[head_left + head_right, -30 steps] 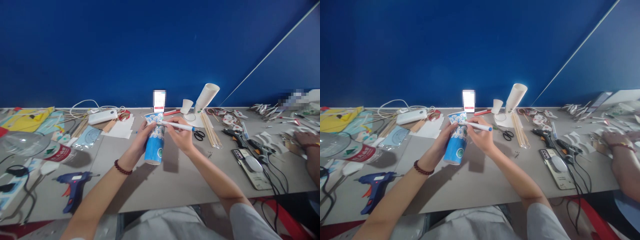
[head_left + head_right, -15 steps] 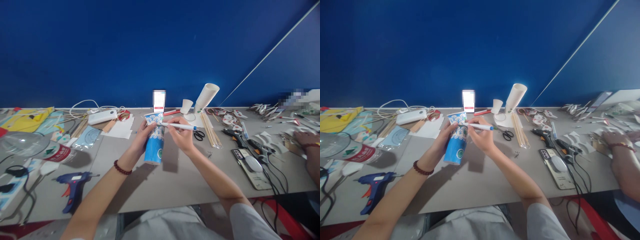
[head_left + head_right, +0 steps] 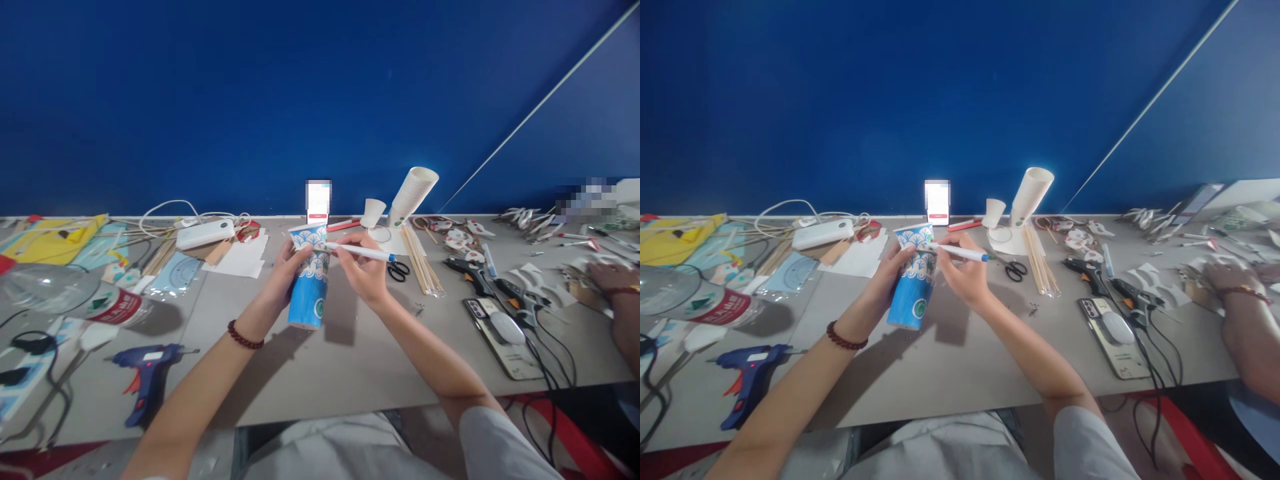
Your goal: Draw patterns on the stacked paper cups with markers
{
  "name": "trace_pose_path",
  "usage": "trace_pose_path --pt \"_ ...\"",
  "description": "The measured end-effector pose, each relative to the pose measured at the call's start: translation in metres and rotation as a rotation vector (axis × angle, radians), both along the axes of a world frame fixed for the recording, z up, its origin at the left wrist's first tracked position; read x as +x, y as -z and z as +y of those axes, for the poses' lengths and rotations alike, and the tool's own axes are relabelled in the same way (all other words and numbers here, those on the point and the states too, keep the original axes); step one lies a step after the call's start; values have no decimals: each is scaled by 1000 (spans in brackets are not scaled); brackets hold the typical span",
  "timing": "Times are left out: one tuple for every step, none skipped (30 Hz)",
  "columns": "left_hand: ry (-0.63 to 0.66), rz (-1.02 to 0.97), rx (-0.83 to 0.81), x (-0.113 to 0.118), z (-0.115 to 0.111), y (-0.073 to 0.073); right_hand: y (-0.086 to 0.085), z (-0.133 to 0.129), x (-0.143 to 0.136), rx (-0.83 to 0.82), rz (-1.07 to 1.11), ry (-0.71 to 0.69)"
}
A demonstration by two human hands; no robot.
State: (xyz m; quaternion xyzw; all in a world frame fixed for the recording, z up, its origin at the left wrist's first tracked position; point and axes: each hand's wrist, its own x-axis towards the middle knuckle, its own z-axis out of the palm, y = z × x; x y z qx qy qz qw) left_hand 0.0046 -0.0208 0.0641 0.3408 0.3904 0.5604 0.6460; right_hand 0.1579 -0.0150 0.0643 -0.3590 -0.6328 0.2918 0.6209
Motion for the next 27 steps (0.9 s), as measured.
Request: trace_pose_path --pt "2 -2 4 0 0 0 0 0 0 -1 9 -7" --pt "6 -4 12 0 0 0 -1 0 0 -3 20 -14" --pt "13 -7 23 0 0 0 -1 0 0 -4 29 -21" --pt "21 -8 33 0 0 0 -2 0 0 -7 35 -26" --pt "28 -8 41 0 0 0 -2 -1 0 -10 39 -33" --pt "29 -6 47 0 0 0 -2 -1 0 -13 43 -40" --pt "28 -4 51 -1 0 0 -3 -1 0 -16 47 -48" --pt "26 -1 54 -1 0 0 -3 -1 0 -19 51 -55" --pt "21 2 60 -1 0 1 -3 -1 0 -20 53 -60" --pt "16 8 66 -1 0 1 -4 -1 0 -22 53 -62" --pt "12 14 72 -1 0 2 -4 -1 0 -22 50 -60" --pt "10 21 79 -1 1 2 -5 -2 0 -23 44 -56" --pt "9 27 84 -1 1 3 -5 -2 0 -23 40 -52" --pt "7 31 90 -1 1 3 -6 -2 0 -22 38 -51" --pt "6 34 94 -1 2 3 -6 -2 0 -20 39 -51" --pt "5 35 97 -1 2 4 -5 -2 0 -21 40 -53" --pt "2 35 100 -1 2 4 -5 -1 0 -24 42 -56" --pt "-1 36 103 -1 3 4 -4 -1 0 -32 47 -61" --pt "-4 36 107 -1 3 3 -3 -1 0 -41 57 -68" --pt "-6 37 111 -1 3 3 -2 0 0 -51 70 -75" --pt "-8 36 116 -1 3 3 0 0 0 -61 83 -81" --pt "-8 37 121 -1 3 3 1 0 1 -69 96 -83" --pt "-7 38 125 -1 3 3 3 1 1 -73 105 -79" --pt "-7 38 127 -1 3 3 4 1 1 -74 110 -69" --pt "-7 36 129 -1 3 3 5 1 1 -71 111 -54" --pt "-6 34 132 -1 3 4 5 2 1 -64 111 -40" --pt "-4 32 134 -1 3 4 6 2 1 -54 111 -27"
